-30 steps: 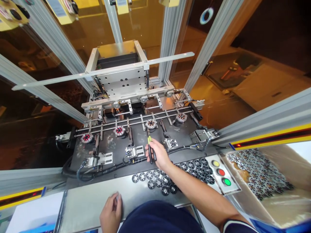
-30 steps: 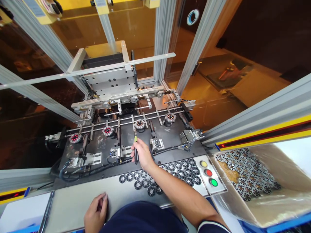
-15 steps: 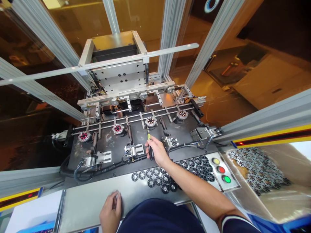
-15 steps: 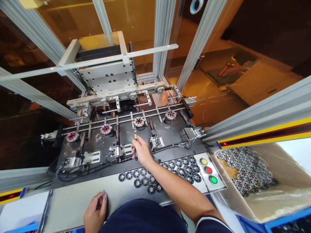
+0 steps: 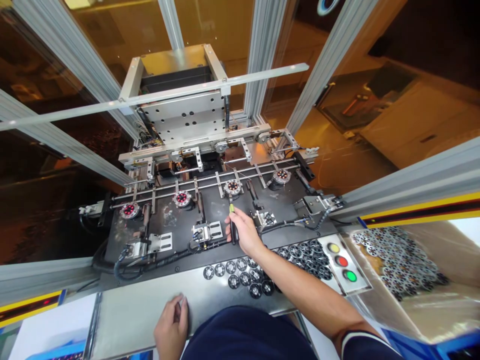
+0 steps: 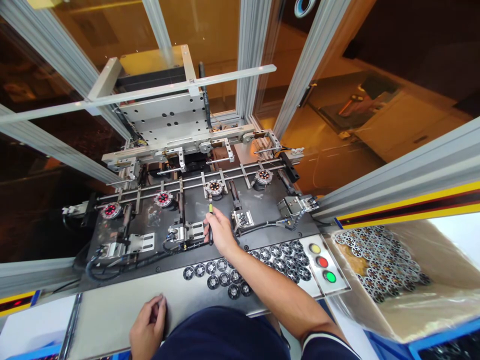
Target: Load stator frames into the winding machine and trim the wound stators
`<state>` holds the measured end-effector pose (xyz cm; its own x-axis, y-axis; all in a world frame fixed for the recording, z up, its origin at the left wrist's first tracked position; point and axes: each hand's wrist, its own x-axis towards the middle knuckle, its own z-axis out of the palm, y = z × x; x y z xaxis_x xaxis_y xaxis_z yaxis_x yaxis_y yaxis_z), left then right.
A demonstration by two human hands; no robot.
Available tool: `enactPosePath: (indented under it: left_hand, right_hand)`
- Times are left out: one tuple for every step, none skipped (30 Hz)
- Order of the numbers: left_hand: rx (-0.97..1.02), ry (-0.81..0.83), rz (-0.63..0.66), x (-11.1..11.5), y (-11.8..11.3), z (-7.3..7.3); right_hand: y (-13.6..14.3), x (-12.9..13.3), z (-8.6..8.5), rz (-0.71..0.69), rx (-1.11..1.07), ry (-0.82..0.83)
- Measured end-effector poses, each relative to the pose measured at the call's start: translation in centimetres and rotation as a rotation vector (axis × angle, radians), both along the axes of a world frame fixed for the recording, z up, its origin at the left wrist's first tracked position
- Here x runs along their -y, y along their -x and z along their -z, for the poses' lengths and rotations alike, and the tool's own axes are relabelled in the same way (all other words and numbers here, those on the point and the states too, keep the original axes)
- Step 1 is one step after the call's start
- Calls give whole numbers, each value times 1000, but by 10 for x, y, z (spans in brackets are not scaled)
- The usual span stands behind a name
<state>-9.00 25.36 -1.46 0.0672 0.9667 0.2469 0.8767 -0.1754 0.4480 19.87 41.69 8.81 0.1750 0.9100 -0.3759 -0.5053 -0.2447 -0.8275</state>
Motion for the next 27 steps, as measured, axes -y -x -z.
enactPosePath:
  left_hand:
    - [0, 1, 0, 0, 0, 0]
    - [0, 1, -1, 0, 0, 0]
    - [0, 0, -3, 0, -1, -1]
    - [0, -2, -5, 0, -1, -1]
    - [-1, -5, -8, 0, -1, -1]
    - [-1, -8, -9, -1, -1, -2]
    - [-1, -11, -11, -1, -2, -2]
    - [-1, -14, -13, -1, -2, -2]
    - [-1, -17, -14, -1, -2, -3]
    - [0, -20, -15, -1, -2, -3]
    - [1, -23, -16, -1, -3, -3]
    - [2, -25, -17, -2, -3, -4]
    - [3, -28, -17, -2, -3, -4]
    - [4, -29, -17, -2, -4, -4]
    - [5, -30, -16, -2, -4, -5]
    - [6, -31, -16, -3, -4, -5]
    - [6, -32, -16, -3, -4, -6]
    - [6, -34, -16, -3, -5, -6]
    - [5, -35, -17, -3, -5, -7]
    - [4, -37, -18, -3, -5, -7]
    - [2, -38, -20, -3, -5, -8]
    - [1, -39, -21, -3, -5, -8]
    - [0, -40, -22, -4, -5, -9]
    - [-1, -41, -22, -4, -6, -9]
    - [-1, -42, -20, -4, -6, -9]
    - [-1, -43, -17, -5, -6, -10]
    - [-1, -45, -15, -5, -6, -10]
  right_hand:
    - [0, 0, -1, 8, -8, 3]
    - [0, 1, -2, 17, -17, 6]
    - [0, 1, -3, 28, -25, 11]
    - [0, 2, -4, 39, -34, 16]
    - [-1, 2, -5, 50, -42, 21]
    - [-1, 3, -6, 59, -50, 25]
    - [-1, 4, -7, 66, -56, 28]
    - [-1, 4, -7, 71, -62, 30]
    - [-1, 4, -8, 73, -68, 31]
    - [-2, 4, -8, 73, -73, 31]
    - [-2, 4, -8, 70, -78, 32]
    - [-2, 4, -9, 67, -84, 33]
    - [-1, 4, -9, 64, -90, 34]
    - [-1, 3, -9, 62, -96, 34]
    - [-1, 3, -10, 60, -102, 33]
    - [-1, 3, -10, 60, -109, 32]
    - [0, 2, -11, 60, -115, 31]
    - [0, 2, -11, 61, -122, 30]
    - [0, 2, -11, 61, -129, 28]
    - [0, 1, -11, 61, -136, 26]
    - [0, 1, -10, 61, -144, 24]
    - [0, 0, -10, 61, -153, 21]
    - [1, -1, -9, 59, -162, 16]
    - [1, -2, -8, 55, -173, 9]
    - [1, -2, -8, 48, -185, 1]
    - [2, -2, -9, 33, -201, -8]
    - [2, 0, -11, 5, -219, -16]
